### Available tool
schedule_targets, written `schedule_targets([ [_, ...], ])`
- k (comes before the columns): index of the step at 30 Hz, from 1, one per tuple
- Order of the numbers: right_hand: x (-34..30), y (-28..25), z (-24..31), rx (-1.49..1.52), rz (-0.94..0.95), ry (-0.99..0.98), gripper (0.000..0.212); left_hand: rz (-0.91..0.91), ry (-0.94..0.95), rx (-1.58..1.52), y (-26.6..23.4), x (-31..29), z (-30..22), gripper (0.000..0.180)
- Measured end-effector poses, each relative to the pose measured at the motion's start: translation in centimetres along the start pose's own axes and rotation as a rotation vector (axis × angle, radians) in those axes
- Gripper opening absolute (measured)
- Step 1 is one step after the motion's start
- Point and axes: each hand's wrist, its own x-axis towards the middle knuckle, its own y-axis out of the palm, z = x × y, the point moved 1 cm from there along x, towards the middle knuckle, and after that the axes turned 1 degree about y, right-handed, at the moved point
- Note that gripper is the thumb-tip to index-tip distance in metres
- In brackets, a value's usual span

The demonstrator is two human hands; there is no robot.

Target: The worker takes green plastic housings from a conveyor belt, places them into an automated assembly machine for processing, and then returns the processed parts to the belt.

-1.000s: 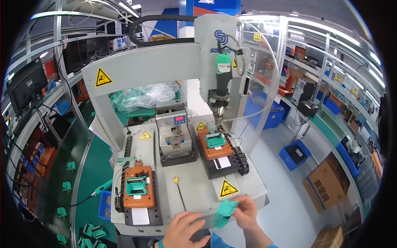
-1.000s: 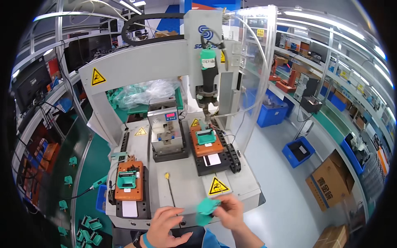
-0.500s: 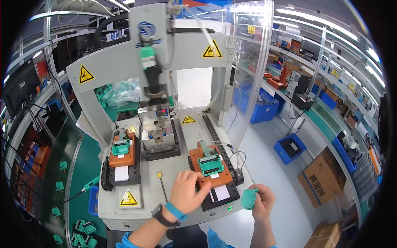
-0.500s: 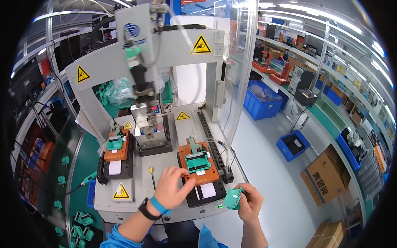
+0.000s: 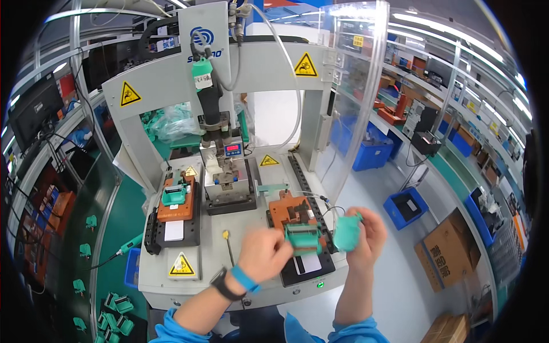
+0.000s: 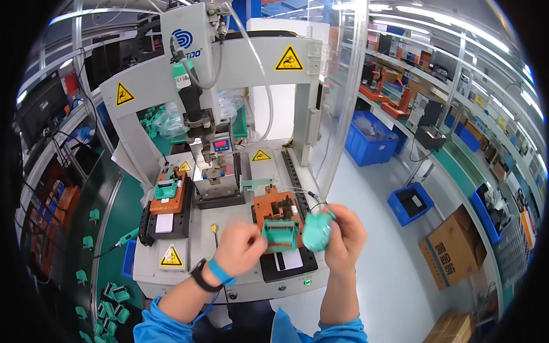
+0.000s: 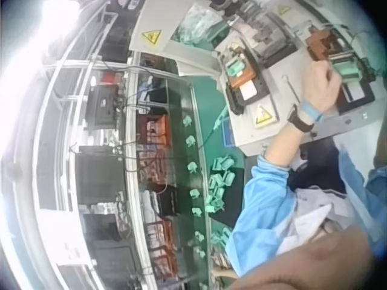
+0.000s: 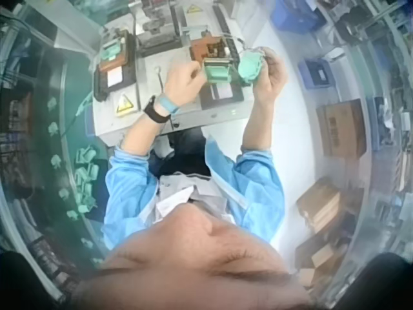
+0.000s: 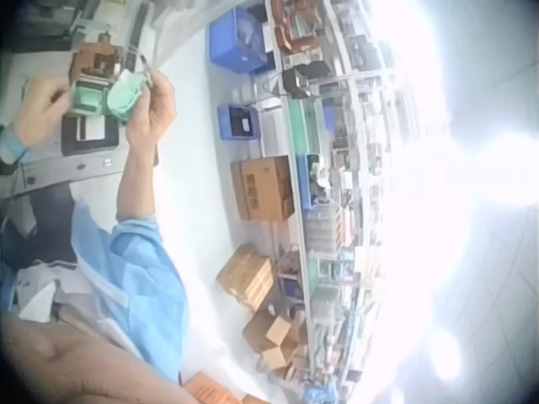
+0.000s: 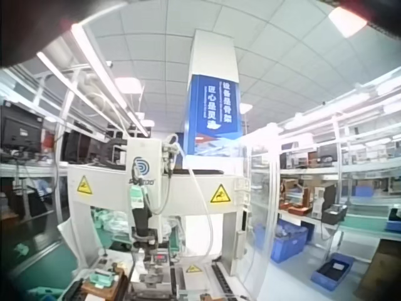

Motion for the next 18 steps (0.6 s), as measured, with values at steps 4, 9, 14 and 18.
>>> schedule_targets([
  [4,4.8,3.7,-2.4,-0.342,0.402,0.134,0.021,0.143,-0.047,-0.229,-5.6,-6.8,-2.1,0.017],
  [9,6.1,4.3,-3.6,-0.748,0.808,-0.012,0.020,-0.056,-0.404,-0.225,-15.6,-18.5,0.3,0.015],
  [14,6.8,6.4,-3.8,-0.712,0.882,-0.011,0.020,-0.802,-0.613,-0.080,-24.7,-30.6,0.4,0.020],
  [18,6.2,7.8,-2.5,-0.893,0.906,-0.004,0.018,-1.113,-0.657,0.222,-30.7,-40.4,0.4,0.027],
])
